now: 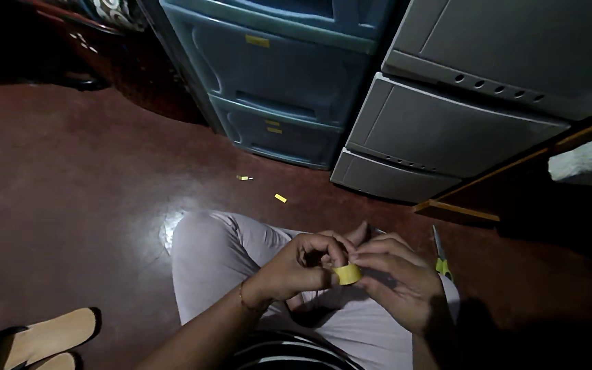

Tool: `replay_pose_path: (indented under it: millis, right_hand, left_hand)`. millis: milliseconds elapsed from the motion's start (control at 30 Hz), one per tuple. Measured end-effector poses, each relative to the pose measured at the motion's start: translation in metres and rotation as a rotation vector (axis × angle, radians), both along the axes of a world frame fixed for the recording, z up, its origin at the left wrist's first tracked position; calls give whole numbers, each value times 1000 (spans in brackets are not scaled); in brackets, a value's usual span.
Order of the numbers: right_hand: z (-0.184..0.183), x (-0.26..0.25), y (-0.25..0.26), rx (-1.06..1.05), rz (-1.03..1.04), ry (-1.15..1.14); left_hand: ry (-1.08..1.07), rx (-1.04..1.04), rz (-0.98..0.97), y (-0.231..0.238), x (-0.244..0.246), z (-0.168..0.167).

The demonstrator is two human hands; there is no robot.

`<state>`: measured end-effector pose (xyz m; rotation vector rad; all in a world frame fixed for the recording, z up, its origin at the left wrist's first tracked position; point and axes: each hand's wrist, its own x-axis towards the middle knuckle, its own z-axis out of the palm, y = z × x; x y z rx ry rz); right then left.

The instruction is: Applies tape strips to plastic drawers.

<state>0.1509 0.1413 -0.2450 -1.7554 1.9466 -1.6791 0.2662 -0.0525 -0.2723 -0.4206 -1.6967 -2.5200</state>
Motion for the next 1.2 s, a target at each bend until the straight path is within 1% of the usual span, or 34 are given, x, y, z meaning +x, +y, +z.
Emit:
replay_pose_path:
  millis: [100, 200, 467, 667, 767, 900, 1067, 1133, 1200]
  right_hand:
    - [4, 1, 2, 26, -29, 80]
    - [5, 2, 2, 40, -34, 102]
    - [-4, 1, 2, -29, 24, -79]
    - [-11, 2, 1, -74, 41, -169]
    - [-10, 2, 1, -61, 36, -164]
    - [-9, 3, 0, -46, 34, -144]
    - [-8, 3, -2, -58, 41, -132]
    - [-7, 4, -3, -61, 53, -129]
    - [-7, 5, -3, -58, 66, -141]
  left_hand:
    - [5, -18, 1, 0, -1, 0]
    - [0, -47, 14, 0, 1, 0]
    - [31, -17, 58, 5, 1, -1]
    - [32, -51, 109, 8, 1, -1]
    - [45, -47, 71, 6, 2, -1]
    - [12, -42, 85, 7, 4, 2]
    - [36, -28, 89, 6, 6, 2]
    - [41, -39, 108, 6, 7, 1]
    - [46, -67, 184, 9, 6, 0]
